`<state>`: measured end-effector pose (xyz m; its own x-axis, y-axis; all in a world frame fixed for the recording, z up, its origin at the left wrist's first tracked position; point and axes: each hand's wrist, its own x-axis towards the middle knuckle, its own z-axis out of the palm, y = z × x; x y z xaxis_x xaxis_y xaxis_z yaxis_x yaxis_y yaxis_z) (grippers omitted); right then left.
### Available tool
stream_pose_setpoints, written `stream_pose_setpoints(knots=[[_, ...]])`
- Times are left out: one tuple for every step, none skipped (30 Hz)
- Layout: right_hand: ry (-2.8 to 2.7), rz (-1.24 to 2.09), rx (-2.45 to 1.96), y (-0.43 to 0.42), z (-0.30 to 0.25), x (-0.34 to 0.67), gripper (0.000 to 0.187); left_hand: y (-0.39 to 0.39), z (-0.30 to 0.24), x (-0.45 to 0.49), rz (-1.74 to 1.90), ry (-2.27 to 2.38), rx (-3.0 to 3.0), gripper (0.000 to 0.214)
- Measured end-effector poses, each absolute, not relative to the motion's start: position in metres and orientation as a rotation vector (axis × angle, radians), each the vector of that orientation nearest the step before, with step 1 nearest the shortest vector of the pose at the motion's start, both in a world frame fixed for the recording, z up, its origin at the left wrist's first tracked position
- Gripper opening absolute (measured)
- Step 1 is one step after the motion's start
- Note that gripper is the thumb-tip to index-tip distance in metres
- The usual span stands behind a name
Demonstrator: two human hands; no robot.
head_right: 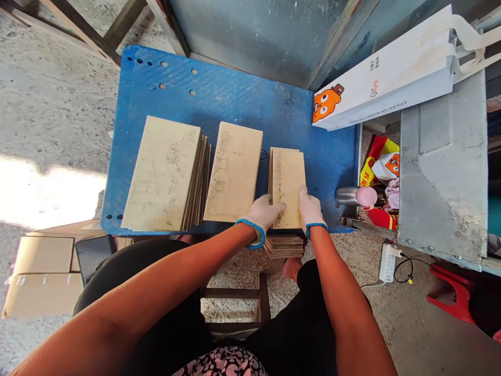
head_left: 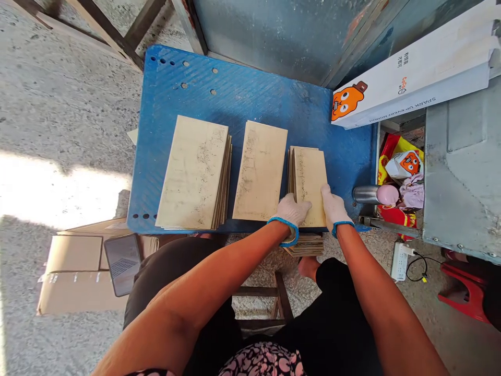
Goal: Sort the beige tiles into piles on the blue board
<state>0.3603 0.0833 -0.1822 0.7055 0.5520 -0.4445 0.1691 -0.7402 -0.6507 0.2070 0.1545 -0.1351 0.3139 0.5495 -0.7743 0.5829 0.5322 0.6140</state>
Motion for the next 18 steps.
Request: stream_pose_setpoints(knots=[[-0.493, 0.869, -2.344, 0.084, -0.179, 0.358, 0.053, 0.156, -0.134, 0.206, -0.015, 1.316, 1.098, 0.035], [-0.438, 0.867, -2.341, 0.084, -0.174, 0.355, 0.054, 0.157, -0.132, 0.205, 0.008, 1.297, 1.096, 0.036], [-0.395, 0.857, -2.316, 0.085, -0.167, 0.352, 0.056, 0.159, -0.128, 0.205, 0.037, 1.270, 1.092, 0.037], [-0.369, 0.840, -2.269, 0.086, -0.158, 0.349, 0.057, 0.162, -0.123, 0.204, 0.070, 1.230, 1.086, 0.038], [-0.349, 0.820, -2.209, 0.088, -0.148, 0.346, 0.059, 0.166, -0.116, 0.204, 0.104, 1.174, 1.080, 0.039], [-0.327, 0.798, -2.145, 0.089, -0.138, 0.342, 0.060, 0.171, -0.109, 0.203, 0.137, 1.105, 1.075, 0.041], [-0.302, 0.778, -2.083, 0.090, -0.127, 0.338, 0.062, 0.176, -0.102, 0.202, 0.164, 1.028, 1.073, 0.043], [-0.273, 0.761, -2.027, 0.091, -0.117, 0.335, 0.063, 0.181, -0.094, 0.201, 0.181, 0.947, 1.076, 0.044], [-0.244, 0.740, -1.978, 0.092, -0.108, 0.331, 0.063, 0.187, -0.087, 0.200, 0.187, 0.870, 1.086, 0.044], [-0.221, 0.714, -1.936, 0.093, -0.100, 0.328, 0.063, 0.192, -0.080, 0.199, 0.182, 0.801, 1.104, 0.044], [-0.206, 0.681, -1.897, 0.093, -0.093, 0.325, 0.062, 0.196, -0.075, 0.198, 0.170, 0.748, 1.123, 0.042], [-0.203, 0.643, -1.861, 0.093, -0.087, 0.322, 0.059, 0.200, -0.070, 0.196, 0.153, 0.708, 1.139, 0.040], [-0.211, 0.600, -1.826, 0.092, -0.083, 0.320, 0.057, 0.203, -0.067, 0.195, 0.140, 0.681, 1.147, 0.039], [-0.228, 0.559, -1.793, 0.091, -0.080, 0.318, 0.054, 0.206, -0.064, 0.195, 0.134, 0.662, 1.142, 0.037], [-0.253, 0.532, -1.766, 0.089, -0.079, 0.316, 0.051, 0.208, -0.062, 0.194, 0.138, 0.643, 1.125, 0.037], [-0.280, 0.525, -1.751, 0.085, -0.079, 0.314, 0.049, 0.208, -0.060, 0.194, 0.151, 0.618, 1.095, 0.037], [-0.308, 0.531, -1.750, 0.082, -0.080, 0.313, 0.047, 0.209, -0.058, 0.194, 0.171, 0.583, 1.054, 0.038], [-0.338, 0.543, -1.768, 0.077, -0.081, 0.311, 0.045, 0.208, -0.057, 0.194, 0.195, 0.546, 1.004, 0.040]])
